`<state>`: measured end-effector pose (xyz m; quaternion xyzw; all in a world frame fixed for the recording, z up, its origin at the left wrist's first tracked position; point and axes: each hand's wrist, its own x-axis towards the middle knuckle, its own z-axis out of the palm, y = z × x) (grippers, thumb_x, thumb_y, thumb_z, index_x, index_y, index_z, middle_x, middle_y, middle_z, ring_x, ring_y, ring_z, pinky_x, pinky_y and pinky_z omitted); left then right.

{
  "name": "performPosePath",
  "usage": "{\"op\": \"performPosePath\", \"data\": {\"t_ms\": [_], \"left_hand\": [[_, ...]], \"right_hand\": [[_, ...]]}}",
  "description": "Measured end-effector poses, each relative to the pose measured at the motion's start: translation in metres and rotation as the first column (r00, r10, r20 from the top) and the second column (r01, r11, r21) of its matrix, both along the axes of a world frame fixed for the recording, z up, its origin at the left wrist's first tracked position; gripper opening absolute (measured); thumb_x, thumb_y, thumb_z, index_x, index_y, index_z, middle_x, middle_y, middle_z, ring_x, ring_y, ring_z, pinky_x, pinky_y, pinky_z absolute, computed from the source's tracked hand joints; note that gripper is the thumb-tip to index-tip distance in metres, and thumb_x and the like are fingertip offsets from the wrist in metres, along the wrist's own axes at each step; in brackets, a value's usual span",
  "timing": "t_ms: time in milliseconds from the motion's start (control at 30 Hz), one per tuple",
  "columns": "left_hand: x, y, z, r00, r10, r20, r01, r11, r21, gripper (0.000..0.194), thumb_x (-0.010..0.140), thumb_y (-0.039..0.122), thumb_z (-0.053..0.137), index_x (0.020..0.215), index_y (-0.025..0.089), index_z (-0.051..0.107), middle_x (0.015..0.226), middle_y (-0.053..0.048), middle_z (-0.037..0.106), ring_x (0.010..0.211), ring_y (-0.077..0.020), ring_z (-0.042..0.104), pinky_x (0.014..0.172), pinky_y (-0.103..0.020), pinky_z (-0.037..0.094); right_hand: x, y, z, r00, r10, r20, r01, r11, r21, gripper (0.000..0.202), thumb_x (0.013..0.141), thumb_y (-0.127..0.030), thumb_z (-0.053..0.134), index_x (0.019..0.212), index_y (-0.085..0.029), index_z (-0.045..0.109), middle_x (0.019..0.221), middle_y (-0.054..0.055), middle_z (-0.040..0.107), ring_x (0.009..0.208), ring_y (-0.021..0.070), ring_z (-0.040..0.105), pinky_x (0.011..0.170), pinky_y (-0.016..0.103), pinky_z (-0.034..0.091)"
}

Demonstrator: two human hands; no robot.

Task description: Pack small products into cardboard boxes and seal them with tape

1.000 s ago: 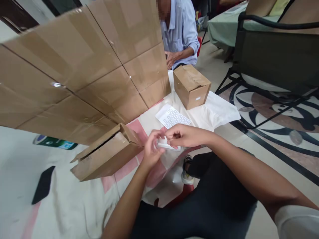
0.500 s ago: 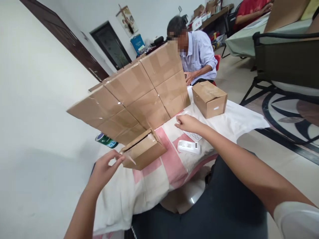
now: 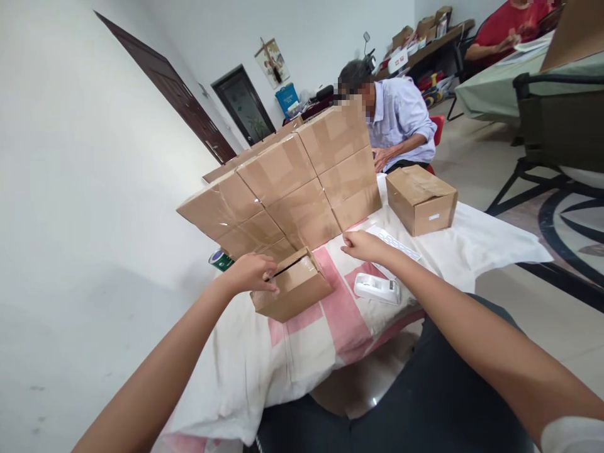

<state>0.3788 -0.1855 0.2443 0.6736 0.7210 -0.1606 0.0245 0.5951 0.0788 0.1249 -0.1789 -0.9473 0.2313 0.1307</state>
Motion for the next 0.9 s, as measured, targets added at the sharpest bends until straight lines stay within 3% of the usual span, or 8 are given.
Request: {"op": "performPosePath", "data": {"t_ms": [267, 600, 733, 900], "left_hand": [[-0.005, 0.028, -0.012, 0.982, 0.189, 0.029, -0.183, 0.972, -0.149, 0.054, 0.066, 0.075, 0.072, 0.079, 0.024, 0.058, 0.087, -0.001, 0.073, 0.079, -0.0216, 0.065, 0.059, -0.029, 0.03], [-0.016, 0.043, -0.026, 0.966, 0.257, 0.037, -0.241, 0.941, -0.237, 0.063, 0.057, 0.081, 0.071, 0.082, 0.025, 0.056, 0.086, 0.001, 0.072, 0.076, -0.0189, 0.063, 0.06, -0.029, 0.032], [-0.018, 0.037, -0.03, 0.961, 0.276, 0.028, -0.263, 0.938, -0.228, 0.065, 0.061, 0.082, 0.068, 0.089, 0.026, 0.054, 0.091, 0.001, 0.071, 0.08, -0.0203, 0.063, 0.062, -0.028, 0.032], [-0.015, 0.036, -0.035, 0.978, 0.185, -0.096, -0.201, 0.96, -0.196, 0.068, 0.061, 0.087, 0.064, 0.091, 0.027, 0.053, 0.087, -0.002, 0.07, 0.081, -0.0241, 0.064, 0.064, -0.029, 0.031]], "right_hand": [[0.008, 0.013, -0.013, 0.998, -0.006, 0.063, 0.006, 1.0, -0.001, 0.014, 0.087, -0.028, 0.057, 0.079, -0.019, 0.051, 0.077, 0.005, 0.061, 0.068, 0.0162, 0.052, 0.059, 0.027, 0.028], [0.034, 0.026, -0.027, 0.995, 0.009, 0.102, -0.006, 1.0, -0.022, 0.02, 0.086, -0.027, 0.061, 0.073, -0.02, 0.048, 0.075, 0.003, 0.06, 0.07, 0.0157, 0.052, 0.061, 0.026, 0.028], [0.031, 0.023, -0.019, 0.994, -0.001, 0.109, 0.005, 0.999, -0.032, 0.017, 0.087, -0.027, 0.061, 0.075, -0.019, 0.051, 0.076, 0.003, 0.061, 0.068, 0.0152, 0.052, 0.06, 0.026, 0.027], [0.01, 0.008, -0.008, 0.993, 0.047, 0.111, -0.04, 0.997, -0.06, 0.014, 0.089, -0.03, 0.06, 0.081, -0.018, 0.057, 0.076, 0.003, 0.061, 0.064, 0.0143, 0.05, 0.058, 0.027, 0.026]]}}
